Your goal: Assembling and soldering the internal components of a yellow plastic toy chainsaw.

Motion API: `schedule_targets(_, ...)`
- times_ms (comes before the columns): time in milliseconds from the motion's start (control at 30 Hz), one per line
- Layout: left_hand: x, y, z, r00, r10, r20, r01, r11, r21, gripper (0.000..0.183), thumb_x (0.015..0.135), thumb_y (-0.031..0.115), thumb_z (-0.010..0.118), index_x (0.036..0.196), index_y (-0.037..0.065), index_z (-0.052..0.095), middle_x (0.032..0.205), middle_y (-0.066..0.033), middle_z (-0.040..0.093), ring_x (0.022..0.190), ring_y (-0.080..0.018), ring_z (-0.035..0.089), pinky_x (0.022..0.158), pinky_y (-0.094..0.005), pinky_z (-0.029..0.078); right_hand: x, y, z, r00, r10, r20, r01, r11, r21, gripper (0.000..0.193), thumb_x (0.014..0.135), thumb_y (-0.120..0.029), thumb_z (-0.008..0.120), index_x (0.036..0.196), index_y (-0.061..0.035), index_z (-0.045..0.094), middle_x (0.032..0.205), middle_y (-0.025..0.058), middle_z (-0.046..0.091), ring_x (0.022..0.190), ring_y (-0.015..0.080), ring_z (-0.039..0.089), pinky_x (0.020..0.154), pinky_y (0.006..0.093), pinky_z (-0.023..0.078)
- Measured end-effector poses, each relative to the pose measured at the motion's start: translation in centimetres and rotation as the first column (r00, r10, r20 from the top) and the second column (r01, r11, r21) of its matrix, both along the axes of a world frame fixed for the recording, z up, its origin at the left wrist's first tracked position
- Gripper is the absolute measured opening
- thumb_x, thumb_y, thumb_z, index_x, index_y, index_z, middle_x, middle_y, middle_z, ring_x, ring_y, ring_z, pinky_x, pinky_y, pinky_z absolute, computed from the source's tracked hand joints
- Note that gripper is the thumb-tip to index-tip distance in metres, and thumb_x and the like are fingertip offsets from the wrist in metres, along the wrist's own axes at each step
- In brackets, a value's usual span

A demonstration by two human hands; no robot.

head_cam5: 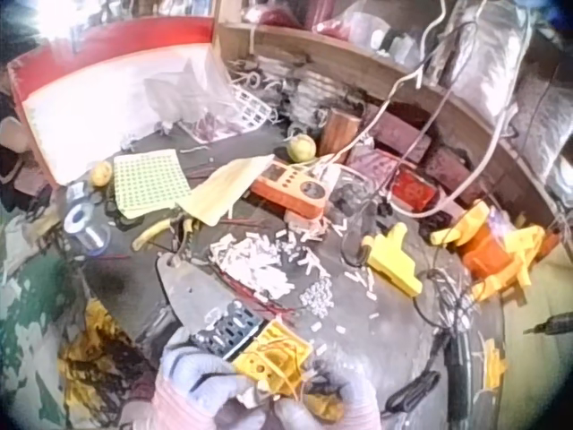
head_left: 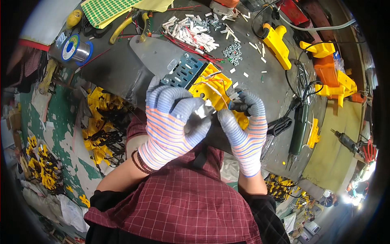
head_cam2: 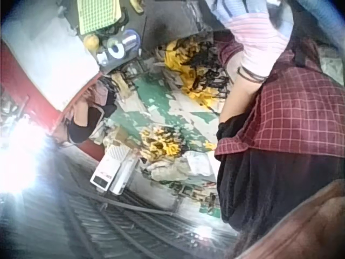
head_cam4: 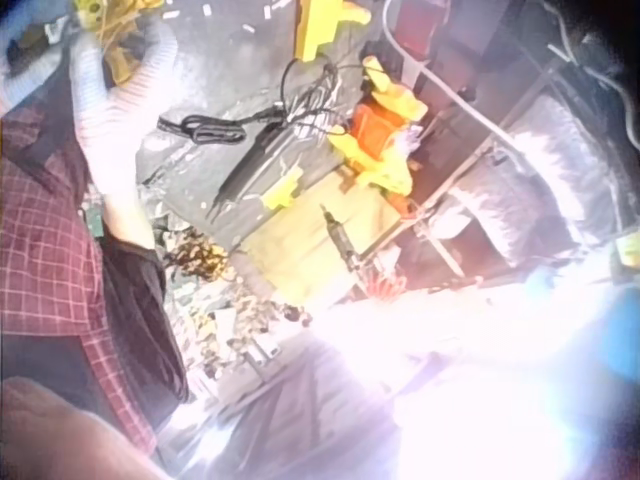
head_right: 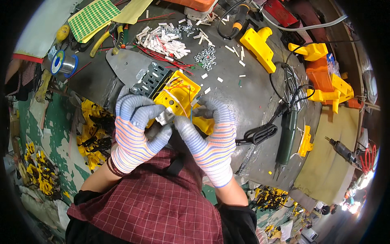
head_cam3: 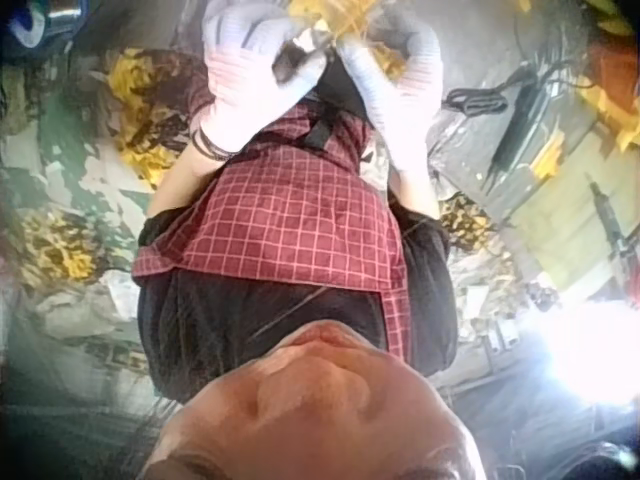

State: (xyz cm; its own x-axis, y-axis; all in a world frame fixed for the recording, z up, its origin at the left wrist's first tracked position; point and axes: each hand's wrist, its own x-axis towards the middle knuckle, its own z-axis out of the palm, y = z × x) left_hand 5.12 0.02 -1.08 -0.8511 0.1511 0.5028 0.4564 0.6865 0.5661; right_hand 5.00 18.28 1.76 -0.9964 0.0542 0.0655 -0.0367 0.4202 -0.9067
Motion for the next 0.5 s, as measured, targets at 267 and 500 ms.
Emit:
schedule_targets(267, 1.1, -1.0, -2.3, 0.990, -0.128, -0.059, 0.136, 0.978, 0.158, 0.048, 0.069, 0.017, 0.081, 0.109, 0.012, 0.056, 0.103, -0.0077, 0.058, 0.095, -0.0306, 0.057, 0.094, -0.0497, 0.043, -0.6, 0.7, -0.1, 0.995, 0.070, 0.065, -0.061, 0.989, -0.133, 0.032, 0.082, -0.015, 0.076, 0.110, -0.0005, 0.067, 0.092, 0.0079, 0.066, 0.081, 0.0140, 0.062, 0.075, 0.0297, 0.049)
schedule_targets(500, 1.2, -1.3, -2.6, 0.985, -0.163, -0.059, 0.170, 0.974, 0.147, 0.049, 0.069, 0.012, 0.080, 0.111, 0.010, 0.056, 0.109, -0.0095, 0.060, 0.100, -0.0330, 0.057, 0.088, -0.0435, 0.049, -1.2, -0.6, 1.6, 0.964, 0.025, 0.266, -0.011, 0.998, -0.055, 0.022, 0.082, -0.018, 0.075, 0.100, -0.0062, 0.072, 0.074, 0.0081, 0.062, 0.066, 0.0171, 0.056, 0.064, 0.0312, 0.045)
